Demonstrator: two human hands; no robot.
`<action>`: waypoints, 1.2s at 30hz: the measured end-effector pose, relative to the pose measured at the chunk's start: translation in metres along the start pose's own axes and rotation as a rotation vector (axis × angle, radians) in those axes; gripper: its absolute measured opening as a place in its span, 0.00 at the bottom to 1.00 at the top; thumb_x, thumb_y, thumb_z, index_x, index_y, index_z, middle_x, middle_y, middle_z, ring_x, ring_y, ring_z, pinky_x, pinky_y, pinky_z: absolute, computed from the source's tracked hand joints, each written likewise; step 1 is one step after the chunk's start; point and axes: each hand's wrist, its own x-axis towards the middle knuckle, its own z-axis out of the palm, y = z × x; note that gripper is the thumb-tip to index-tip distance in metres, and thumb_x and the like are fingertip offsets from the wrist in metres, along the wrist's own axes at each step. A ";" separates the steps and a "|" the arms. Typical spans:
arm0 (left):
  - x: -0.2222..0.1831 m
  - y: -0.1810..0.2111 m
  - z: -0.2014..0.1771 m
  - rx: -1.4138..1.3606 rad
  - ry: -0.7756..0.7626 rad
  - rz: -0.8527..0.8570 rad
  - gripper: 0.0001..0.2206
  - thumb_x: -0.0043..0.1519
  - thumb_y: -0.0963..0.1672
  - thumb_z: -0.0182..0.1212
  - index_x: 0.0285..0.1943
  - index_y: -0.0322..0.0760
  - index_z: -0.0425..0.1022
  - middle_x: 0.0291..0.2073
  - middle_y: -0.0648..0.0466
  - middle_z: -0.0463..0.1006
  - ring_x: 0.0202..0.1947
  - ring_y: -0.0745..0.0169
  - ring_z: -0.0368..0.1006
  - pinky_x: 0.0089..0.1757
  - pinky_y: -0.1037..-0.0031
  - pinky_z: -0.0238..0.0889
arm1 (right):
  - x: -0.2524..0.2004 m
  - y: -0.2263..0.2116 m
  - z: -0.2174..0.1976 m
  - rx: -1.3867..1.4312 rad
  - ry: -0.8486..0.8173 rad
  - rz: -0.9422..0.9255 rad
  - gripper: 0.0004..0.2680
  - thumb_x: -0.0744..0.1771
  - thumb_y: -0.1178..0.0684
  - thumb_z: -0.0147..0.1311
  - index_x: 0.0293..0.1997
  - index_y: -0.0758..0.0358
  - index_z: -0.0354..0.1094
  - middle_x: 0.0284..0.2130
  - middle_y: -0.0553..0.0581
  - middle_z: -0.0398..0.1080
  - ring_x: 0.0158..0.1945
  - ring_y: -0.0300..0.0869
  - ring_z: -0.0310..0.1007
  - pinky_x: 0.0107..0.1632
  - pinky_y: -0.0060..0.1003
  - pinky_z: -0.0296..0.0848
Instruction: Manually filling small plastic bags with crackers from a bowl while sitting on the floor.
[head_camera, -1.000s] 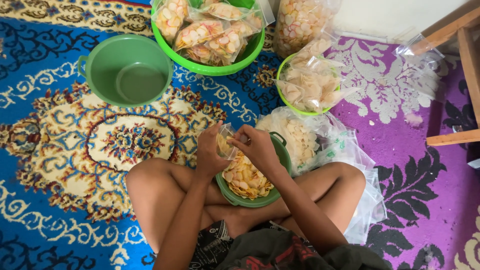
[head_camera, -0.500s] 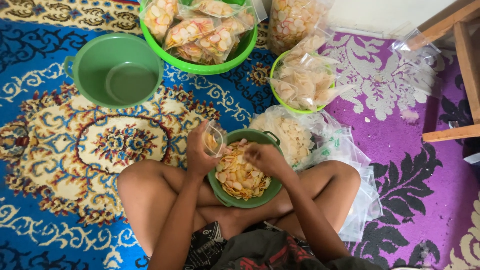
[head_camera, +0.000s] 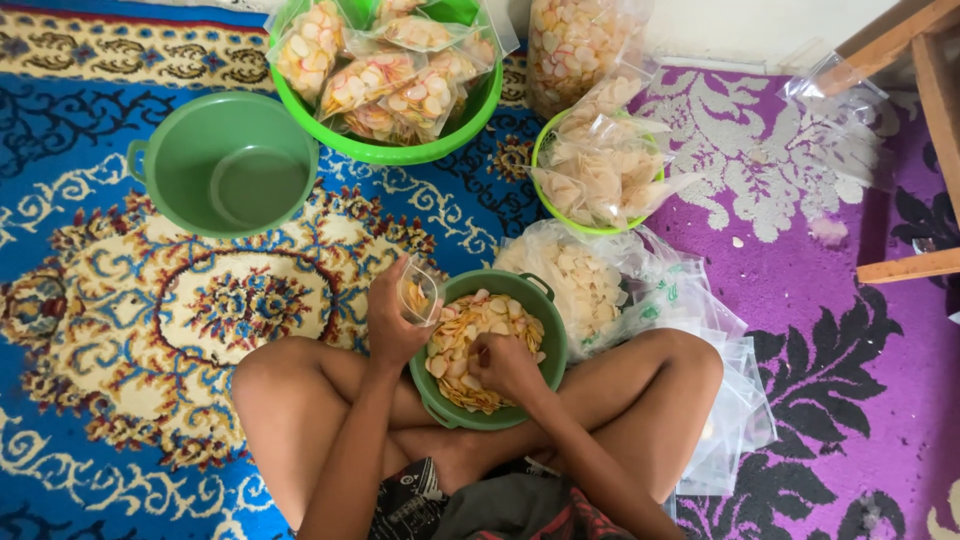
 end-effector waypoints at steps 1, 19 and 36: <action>0.000 0.000 -0.001 0.000 0.001 0.005 0.39 0.50 0.49 0.79 0.71 0.32 0.72 0.54 0.39 0.76 0.54 0.35 0.74 0.58 0.52 0.66 | -0.003 -0.008 -0.005 0.000 0.004 -0.003 0.14 0.62 0.47 0.67 0.47 0.62 0.77 0.28 0.57 0.79 0.36 0.52 0.82 0.43 0.43 0.81; 0.002 0.009 -0.006 -0.021 -0.053 -0.051 0.38 0.53 0.46 0.78 0.74 0.34 0.69 0.56 0.40 0.74 0.58 0.35 0.72 0.59 0.46 0.65 | -0.004 -0.027 -0.012 -0.004 -0.017 -0.088 0.12 0.62 0.51 0.66 0.44 0.66 0.74 0.29 0.63 0.74 0.34 0.60 0.80 0.40 0.52 0.78; 0.004 0.016 -0.012 -0.043 -0.121 -0.137 0.37 0.57 0.46 0.75 0.77 0.39 0.65 0.59 0.43 0.71 0.62 0.37 0.69 0.61 0.42 0.64 | 0.004 0.017 -0.006 0.247 -0.010 -0.049 0.11 0.64 0.55 0.66 0.45 0.72 0.77 0.35 0.70 0.76 0.40 0.60 0.79 0.45 0.49 0.78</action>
